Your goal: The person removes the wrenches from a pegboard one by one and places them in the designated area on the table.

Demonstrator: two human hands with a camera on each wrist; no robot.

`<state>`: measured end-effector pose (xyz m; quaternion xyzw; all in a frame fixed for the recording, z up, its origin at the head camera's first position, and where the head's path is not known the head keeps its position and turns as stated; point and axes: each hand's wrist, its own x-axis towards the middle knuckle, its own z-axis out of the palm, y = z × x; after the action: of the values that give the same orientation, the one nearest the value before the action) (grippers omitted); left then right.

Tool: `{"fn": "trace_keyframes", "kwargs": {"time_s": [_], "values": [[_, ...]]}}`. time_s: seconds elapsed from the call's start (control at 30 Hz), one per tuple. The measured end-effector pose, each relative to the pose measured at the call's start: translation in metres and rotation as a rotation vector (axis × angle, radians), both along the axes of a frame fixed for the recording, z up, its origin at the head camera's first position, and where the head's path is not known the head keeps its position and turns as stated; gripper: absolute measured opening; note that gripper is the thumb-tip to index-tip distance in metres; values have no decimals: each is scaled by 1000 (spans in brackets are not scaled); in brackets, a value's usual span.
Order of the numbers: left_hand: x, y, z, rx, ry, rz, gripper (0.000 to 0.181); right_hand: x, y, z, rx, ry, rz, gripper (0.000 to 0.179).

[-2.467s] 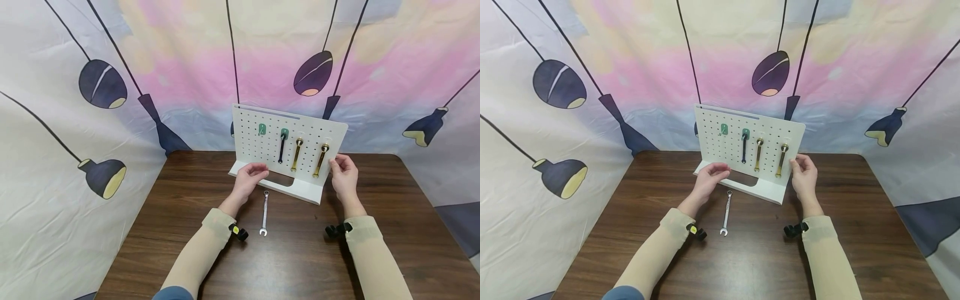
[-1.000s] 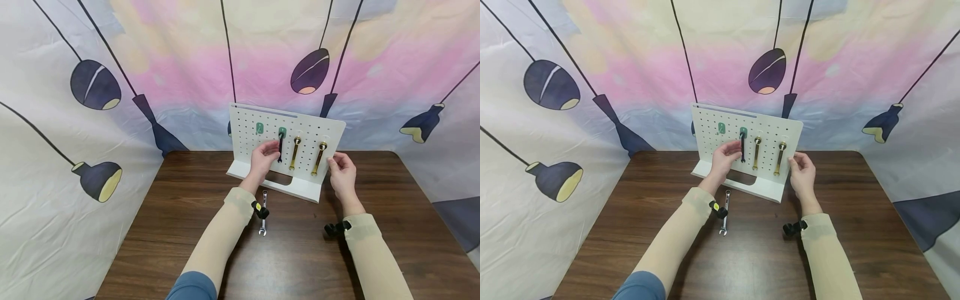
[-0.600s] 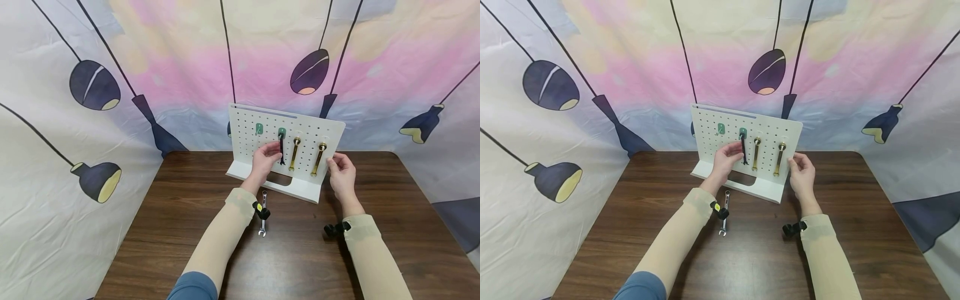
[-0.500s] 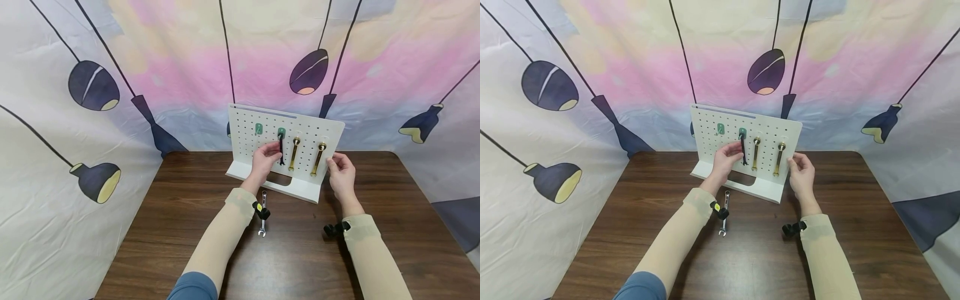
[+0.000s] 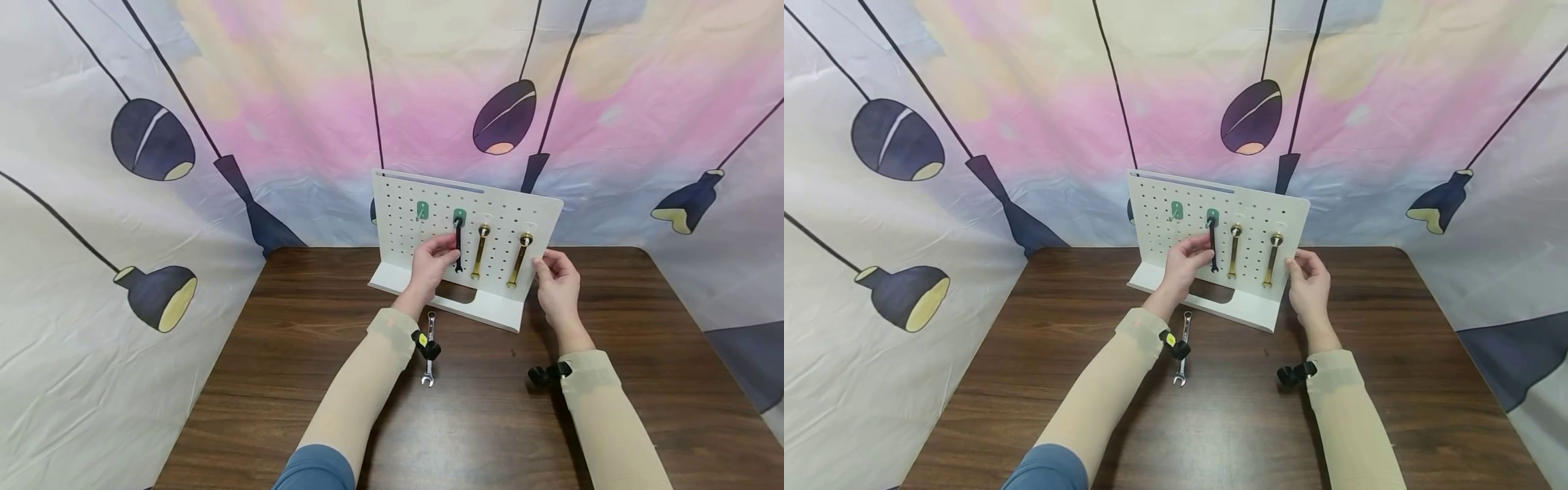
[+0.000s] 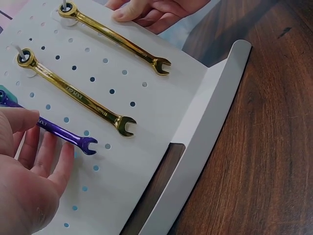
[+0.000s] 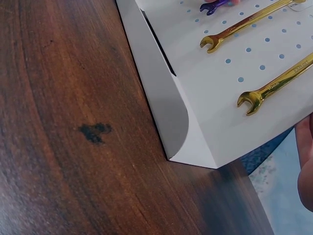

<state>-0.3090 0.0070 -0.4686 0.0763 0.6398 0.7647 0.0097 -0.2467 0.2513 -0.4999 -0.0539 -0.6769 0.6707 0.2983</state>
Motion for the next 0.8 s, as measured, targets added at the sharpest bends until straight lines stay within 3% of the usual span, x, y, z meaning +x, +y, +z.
{"fn": "trace_keyframes", "kwargs": {"time_s": [0.8], "values": [[4,-3,-1,50,1,-31,39,3,-1,2,35,-35,3,19]]}}
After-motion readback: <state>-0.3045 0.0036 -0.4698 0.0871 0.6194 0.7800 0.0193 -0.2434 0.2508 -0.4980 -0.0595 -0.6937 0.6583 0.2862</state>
